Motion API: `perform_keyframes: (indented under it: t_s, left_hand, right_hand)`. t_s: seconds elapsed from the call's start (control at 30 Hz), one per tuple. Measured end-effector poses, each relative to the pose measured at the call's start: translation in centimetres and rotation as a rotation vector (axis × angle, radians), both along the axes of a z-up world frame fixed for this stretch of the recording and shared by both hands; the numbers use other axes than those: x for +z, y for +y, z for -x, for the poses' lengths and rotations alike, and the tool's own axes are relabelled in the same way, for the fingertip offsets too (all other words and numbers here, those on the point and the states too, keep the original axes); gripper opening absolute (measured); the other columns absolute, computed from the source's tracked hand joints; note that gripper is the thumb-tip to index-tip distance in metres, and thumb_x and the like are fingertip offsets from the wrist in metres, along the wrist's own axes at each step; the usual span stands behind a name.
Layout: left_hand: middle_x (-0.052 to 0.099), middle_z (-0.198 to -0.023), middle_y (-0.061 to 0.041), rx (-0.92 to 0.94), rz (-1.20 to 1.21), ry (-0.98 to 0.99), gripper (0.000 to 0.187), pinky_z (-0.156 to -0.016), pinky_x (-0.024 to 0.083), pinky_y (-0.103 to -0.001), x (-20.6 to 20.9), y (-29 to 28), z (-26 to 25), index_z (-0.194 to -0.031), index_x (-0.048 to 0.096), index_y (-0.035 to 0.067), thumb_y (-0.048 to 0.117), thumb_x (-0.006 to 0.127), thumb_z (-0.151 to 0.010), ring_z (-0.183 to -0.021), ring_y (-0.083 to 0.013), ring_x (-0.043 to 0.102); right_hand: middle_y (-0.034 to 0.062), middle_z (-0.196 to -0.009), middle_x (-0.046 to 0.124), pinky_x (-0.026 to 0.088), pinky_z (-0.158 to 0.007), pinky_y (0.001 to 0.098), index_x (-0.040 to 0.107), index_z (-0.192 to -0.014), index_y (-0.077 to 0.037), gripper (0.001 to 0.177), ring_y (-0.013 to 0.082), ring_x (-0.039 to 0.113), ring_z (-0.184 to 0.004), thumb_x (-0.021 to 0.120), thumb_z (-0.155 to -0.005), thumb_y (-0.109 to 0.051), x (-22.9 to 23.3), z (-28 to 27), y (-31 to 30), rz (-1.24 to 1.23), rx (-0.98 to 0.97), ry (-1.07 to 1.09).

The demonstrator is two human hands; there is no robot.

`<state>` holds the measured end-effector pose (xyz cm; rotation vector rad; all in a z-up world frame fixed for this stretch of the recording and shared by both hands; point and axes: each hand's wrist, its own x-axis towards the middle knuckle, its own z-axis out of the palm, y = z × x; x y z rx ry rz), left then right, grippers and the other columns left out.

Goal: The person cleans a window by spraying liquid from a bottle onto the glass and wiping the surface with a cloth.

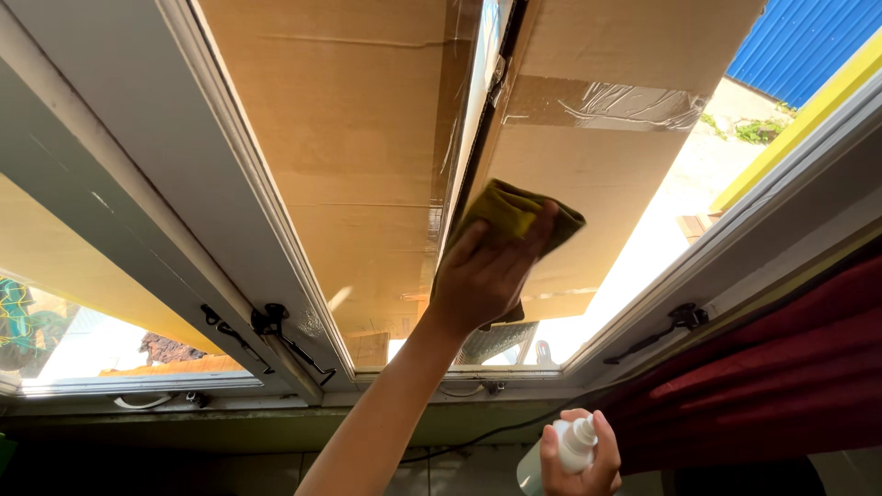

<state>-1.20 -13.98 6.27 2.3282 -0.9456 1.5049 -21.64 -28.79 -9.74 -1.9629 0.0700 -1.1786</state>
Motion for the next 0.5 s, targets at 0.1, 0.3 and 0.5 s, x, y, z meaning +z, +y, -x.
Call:
perform_keyframes:
  t_s: [0.1, 0.3, 0.5]
  left_hand:
    - [0.068, -0.143, 0.012, -0.076, -0.188, -0.103, 0.045, -0.12, 0.032, -0.031, -2.0, 0.5, -0.2, -0.138, 0.066, 0.019, 0.016, 0.057, -0.094, -0.125, -0.0016, 0.063]
    - [0.067, -0.123, 0.01, -0.002, -0.143, -0.142, 0.043, -0.128, 0.028, -0.033, -6.9, 3.3, -0.3, -0.152, 0.065, 0.025, 0.016, 0.058, -0.11, -0.111, -0.004, 0.067]
    - [0.061, -0.149, 0.009, 0.072, 0.017, -0.229, 0.038, -0.128, 0.021, -0.039, -8.5, 6.9, 0.0, -0.144, 0.066, 0.018, 0.017, 0.063, -0.106, -0.114, -0.0065, 0.065]
  right_hand:
    - [0.0172, -0.101, 0.069, 0.063, -0.065, 0.0317, 0.036, -0.14, -0.007, 0.07, 0.0195, 0.072, -0.075, 0.075, -0.083, -0.007, -1.7, -0.2, -0.1, -0.063, 0.027, -0.015]
    - [0.0187, -0.102, 0.071, 0.065, -0.071, 0.0331, 0.035, -0.14, -0.009, 0.067, 0.0212, 0.075, -0.082, 0.075, -0.085, -0.011, -6.6, -2.4, 0.1, 0.032, 0.013, -0.043]
    - [0.0185, -0.108, 0.068, 0.065, -0.075, 0.0342, 0.029, -0.148, -0.014, 0.071, 0.0209, 0.073, -0.087, 0.071, -0.09, -0.014, -13.3, -4.3, -0.1, -0.052, 0.104, -0.129]
